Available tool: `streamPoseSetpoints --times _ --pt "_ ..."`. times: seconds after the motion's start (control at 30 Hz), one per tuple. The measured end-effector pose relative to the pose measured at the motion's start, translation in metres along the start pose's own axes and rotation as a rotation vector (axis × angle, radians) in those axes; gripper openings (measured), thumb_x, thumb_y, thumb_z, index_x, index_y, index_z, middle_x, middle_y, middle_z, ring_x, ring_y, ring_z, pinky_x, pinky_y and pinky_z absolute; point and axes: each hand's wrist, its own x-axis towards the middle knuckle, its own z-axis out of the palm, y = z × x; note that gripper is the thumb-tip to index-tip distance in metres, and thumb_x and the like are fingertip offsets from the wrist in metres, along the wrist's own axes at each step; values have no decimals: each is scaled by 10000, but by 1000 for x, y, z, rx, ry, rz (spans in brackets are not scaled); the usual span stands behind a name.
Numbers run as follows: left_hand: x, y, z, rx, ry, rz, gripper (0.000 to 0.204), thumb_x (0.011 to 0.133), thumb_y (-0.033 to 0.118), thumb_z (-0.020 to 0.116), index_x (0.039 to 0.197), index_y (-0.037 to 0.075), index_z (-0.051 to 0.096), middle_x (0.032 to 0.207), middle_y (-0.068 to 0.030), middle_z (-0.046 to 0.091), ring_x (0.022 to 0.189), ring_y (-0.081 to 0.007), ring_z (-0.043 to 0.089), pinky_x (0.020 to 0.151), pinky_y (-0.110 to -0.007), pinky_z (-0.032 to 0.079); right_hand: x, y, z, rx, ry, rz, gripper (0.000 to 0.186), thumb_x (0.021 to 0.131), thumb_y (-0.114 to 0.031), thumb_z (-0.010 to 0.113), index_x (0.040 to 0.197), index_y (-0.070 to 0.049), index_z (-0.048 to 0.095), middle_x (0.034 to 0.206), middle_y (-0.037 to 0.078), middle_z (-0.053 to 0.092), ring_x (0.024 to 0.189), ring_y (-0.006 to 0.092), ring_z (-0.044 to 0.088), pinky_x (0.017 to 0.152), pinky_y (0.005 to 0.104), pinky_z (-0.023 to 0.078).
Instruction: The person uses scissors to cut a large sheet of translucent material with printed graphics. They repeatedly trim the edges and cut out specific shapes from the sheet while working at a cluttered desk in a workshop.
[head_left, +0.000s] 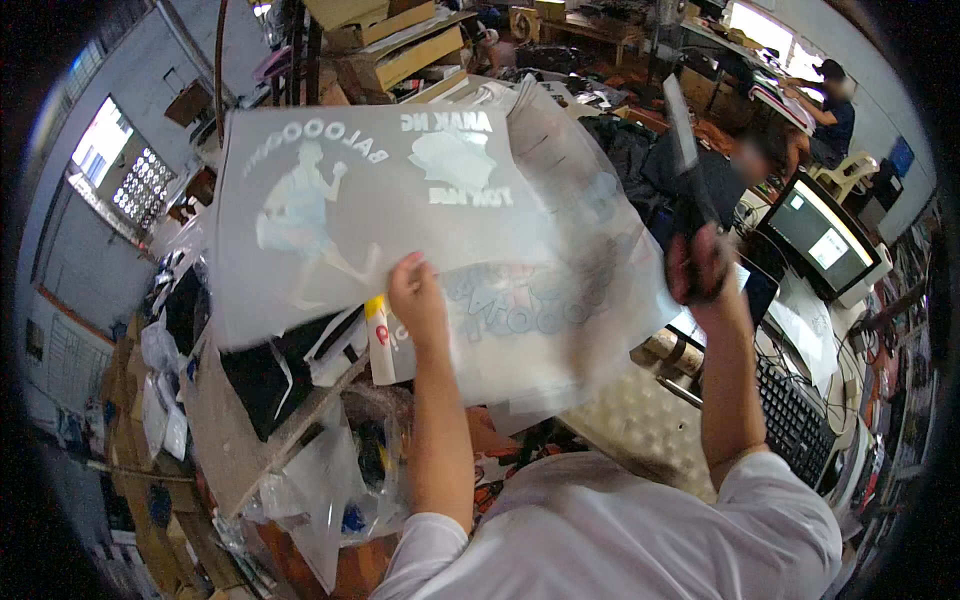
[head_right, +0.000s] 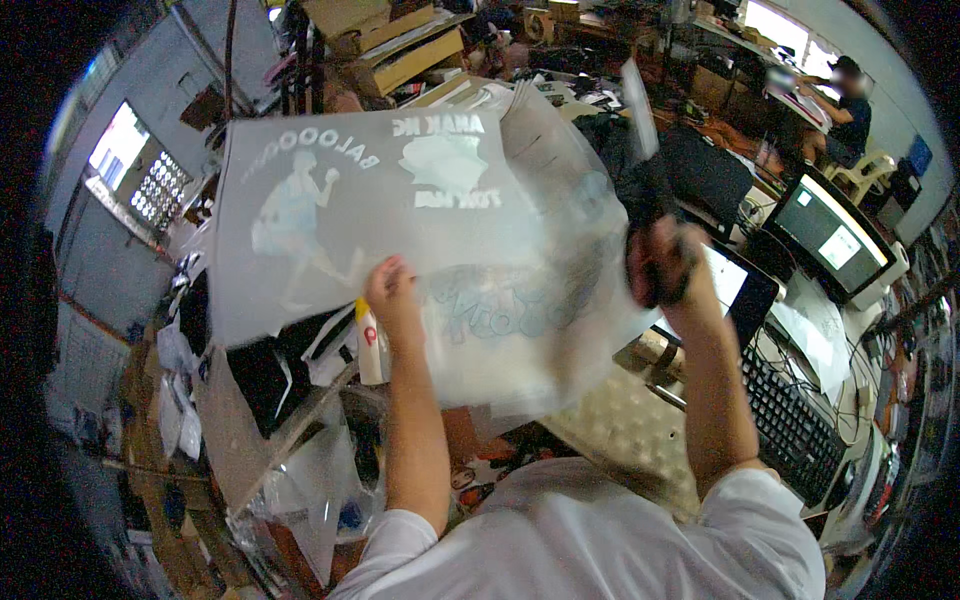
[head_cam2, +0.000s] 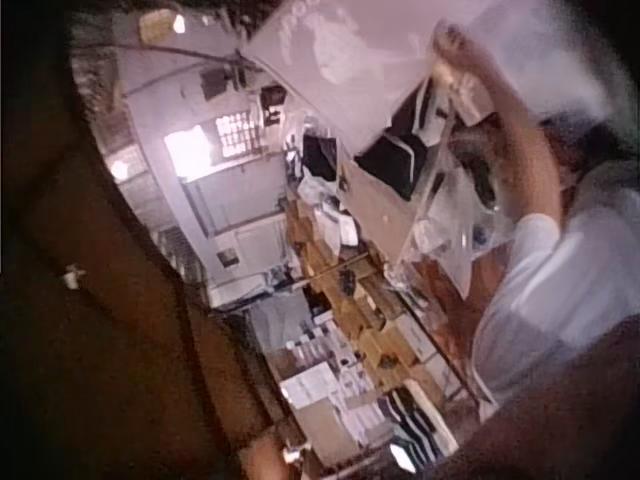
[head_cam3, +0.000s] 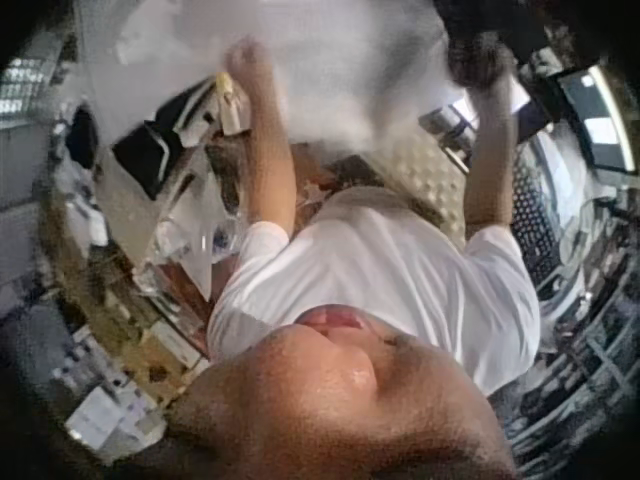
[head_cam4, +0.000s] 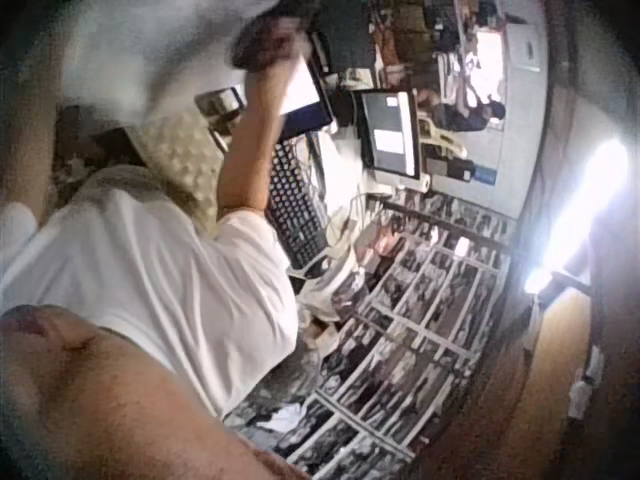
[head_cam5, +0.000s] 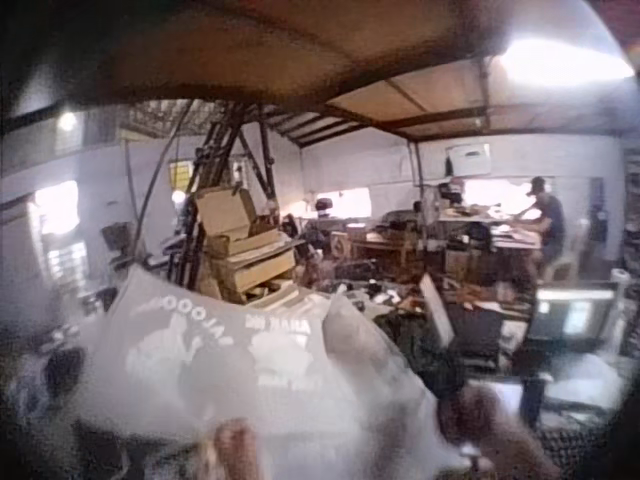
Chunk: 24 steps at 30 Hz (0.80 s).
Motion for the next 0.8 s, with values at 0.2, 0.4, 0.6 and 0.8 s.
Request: streamPoseSetpoints --times 0.2,0.4,0.6,0.8 --pt "-52 -11 -8 160 -164 -65 174 837 86 543 968 4 623 841 -42 605 688 -90 528 634 -214 414 -96 131 20 -415 -356 511 483 787 -500 581 763 -20 538 614 40 533 536 138 528 479 265 407" --pt "-85 22 -47 382 -261 -80 315 870 211 506 1125 31 547 1004 -91 596 806 -145 548 707 -267 427 -113 151 49 -314 -511 746 654 756 -675 453 731 -28 541 609 64 535 558 160 542 525 271 435" --pt "-95 27 -76 531 -317 -90 474 896 322 421 1266 27 413 1245 -160 466 1107 -243 465 906 -322 359 -106 185 67 -240 -443 778 637 762 -669 456 747 -34 515 662 44 516 569 130 501 522 255 408" --pt "-104 16 -51 251 -419 -185 488 904 318 375 1283 11 384 1310 -147 392 1199 -227 358 971 -317 277 -113 167 69 -167 -308 688 612 766 -658 467 716 -50 515 653 26 503 554 119 475 507 246 377"
